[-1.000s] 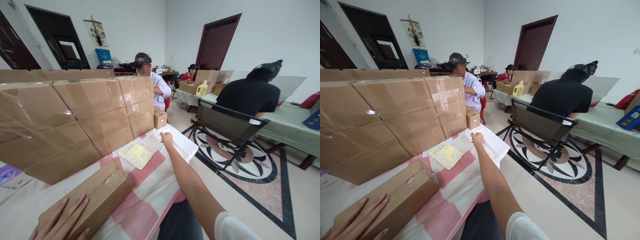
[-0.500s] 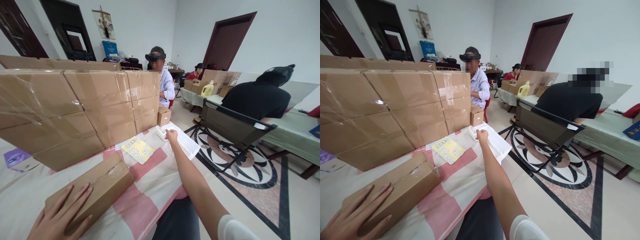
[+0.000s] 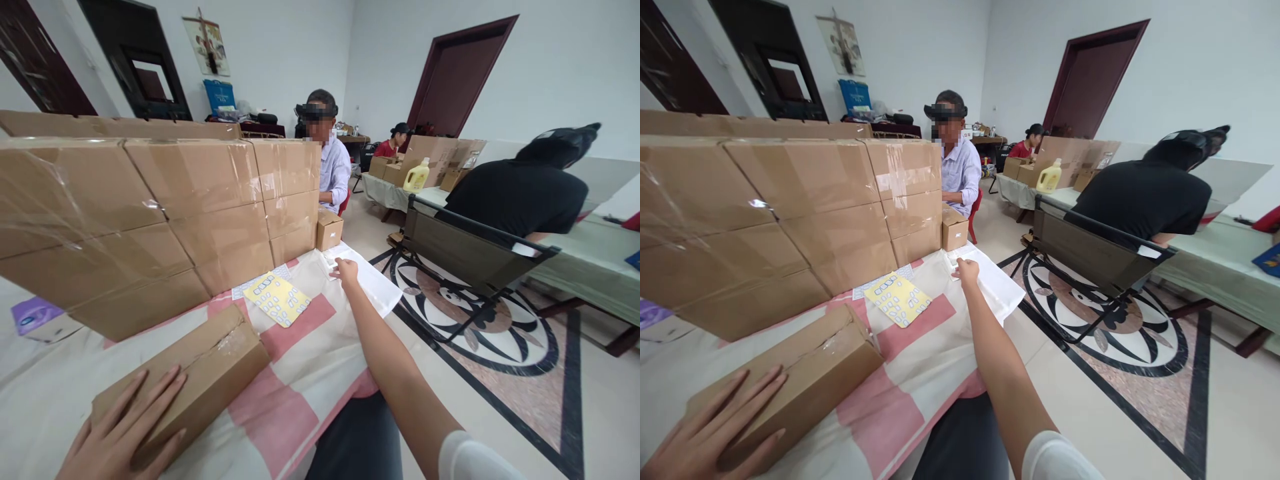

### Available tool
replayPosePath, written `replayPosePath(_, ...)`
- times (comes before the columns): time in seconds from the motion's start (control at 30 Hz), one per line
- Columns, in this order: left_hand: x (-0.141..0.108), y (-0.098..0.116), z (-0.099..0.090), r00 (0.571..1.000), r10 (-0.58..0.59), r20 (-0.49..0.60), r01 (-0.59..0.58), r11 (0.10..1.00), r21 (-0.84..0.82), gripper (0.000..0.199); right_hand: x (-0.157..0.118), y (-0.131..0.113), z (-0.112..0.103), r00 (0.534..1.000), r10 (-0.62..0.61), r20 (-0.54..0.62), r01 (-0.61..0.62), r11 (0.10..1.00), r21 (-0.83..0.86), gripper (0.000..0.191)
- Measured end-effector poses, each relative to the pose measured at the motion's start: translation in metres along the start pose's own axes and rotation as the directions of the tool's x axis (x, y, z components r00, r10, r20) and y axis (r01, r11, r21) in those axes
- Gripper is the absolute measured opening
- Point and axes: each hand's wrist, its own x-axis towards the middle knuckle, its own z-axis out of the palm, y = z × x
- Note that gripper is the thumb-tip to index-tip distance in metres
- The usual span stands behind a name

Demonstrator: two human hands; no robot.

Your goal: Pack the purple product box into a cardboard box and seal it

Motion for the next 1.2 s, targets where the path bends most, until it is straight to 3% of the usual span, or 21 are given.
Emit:
replayPosePath(0.13,-0.001,-0.012,0.002,0.998,0.048,0.050,-0.050,0.998,0.048,0.078,-0.001,-0.002,-0.006,0.997,0.070,0.029,-0.071,0.997,0.008,0.016)
replayPosePath(0.4,-0.005,-0.017,-0.001,0.994,0.071,0.088,-0.077,0.995,0.067,0.080,0.000,0.004,-0.013,0.975,0.195,0.109,-0.187,0.979,-0.083,0.021)
replayPosePath(0.7,-0.003,-0.009,-0.006,0.995,0.049,0.086,-0.055,0.996,0.070,0.075,0.003,0.012,-0.015,0.977,0.163,0.141,-0.142,0.979,-0.144,0.025)
replayPosePath(1.0,0.003,0.007,-0.017,0.997,0.029,0.073,-0.032,0.999,0.044,0.067,-0.001,0.021,-0.011,0.979,0.197,0.051,-0.173,0.936,-0.306,0.026)
replayPosePath(1.1,0.004,0.014,-0.019,0.998,-0.004,0.066,0.002,0.999,0.038,0.063,-0.009,0.012,-0.015,0.984,0.163,0.069,-0.134,0.941,-0.312,0.025)
replayPosePath(1.2,0.006,0.020,-0.022,0.996,-0.049,0.077,0.048,0.999,0.022,0.060,-0.025,-0.012,-0.020,0.990,0.047,0.133,-0.008,0.959,-0.282,0.023)
